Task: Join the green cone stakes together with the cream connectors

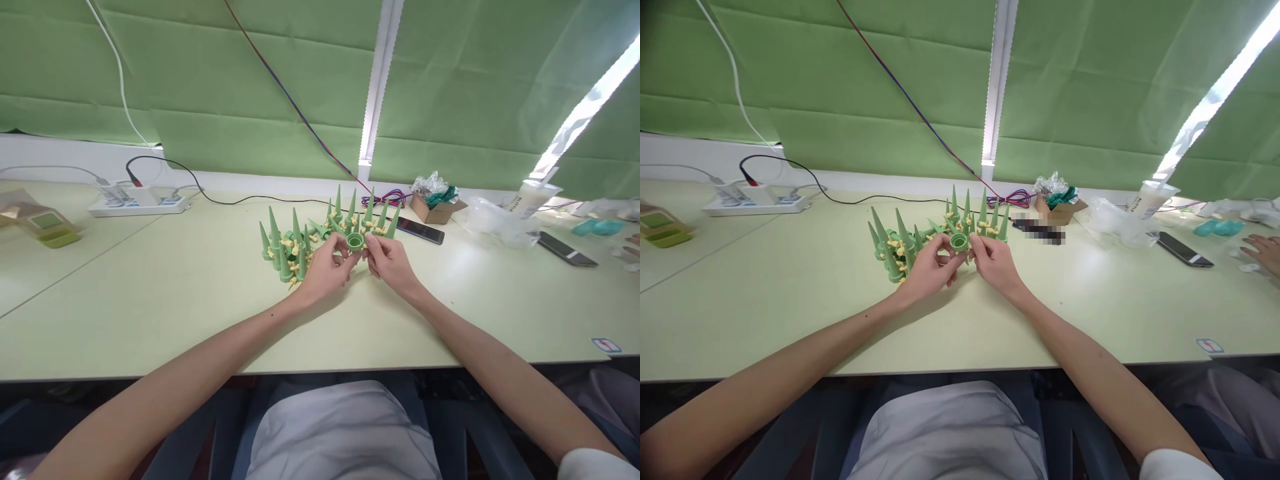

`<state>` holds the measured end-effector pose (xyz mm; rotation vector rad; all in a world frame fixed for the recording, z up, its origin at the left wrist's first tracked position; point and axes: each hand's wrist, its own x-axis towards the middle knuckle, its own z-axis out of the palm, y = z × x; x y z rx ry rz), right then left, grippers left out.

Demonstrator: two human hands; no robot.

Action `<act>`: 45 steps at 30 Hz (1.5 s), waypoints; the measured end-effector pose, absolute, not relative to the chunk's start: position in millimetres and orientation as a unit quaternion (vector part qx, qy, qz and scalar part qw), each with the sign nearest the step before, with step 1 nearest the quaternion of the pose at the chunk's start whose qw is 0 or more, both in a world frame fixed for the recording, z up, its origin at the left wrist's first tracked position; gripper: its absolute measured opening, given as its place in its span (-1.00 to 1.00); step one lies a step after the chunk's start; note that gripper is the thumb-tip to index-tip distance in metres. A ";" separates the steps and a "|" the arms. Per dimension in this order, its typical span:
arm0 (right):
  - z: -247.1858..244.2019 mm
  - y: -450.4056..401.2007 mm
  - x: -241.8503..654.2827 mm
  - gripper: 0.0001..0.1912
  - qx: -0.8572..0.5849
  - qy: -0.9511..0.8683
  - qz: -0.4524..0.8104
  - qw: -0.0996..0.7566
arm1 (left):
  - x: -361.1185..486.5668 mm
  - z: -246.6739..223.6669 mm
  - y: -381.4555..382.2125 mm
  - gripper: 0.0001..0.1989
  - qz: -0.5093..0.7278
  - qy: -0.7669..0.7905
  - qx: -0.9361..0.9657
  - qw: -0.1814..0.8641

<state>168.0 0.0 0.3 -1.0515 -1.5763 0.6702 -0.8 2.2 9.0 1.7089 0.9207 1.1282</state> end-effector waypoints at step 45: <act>7.4 0.1 171.0 -0.38 -0.462 -0.693 0.306 0.461 | -2.8 3.1 1.0 -0.83 0.413 0.322 0.791 0.317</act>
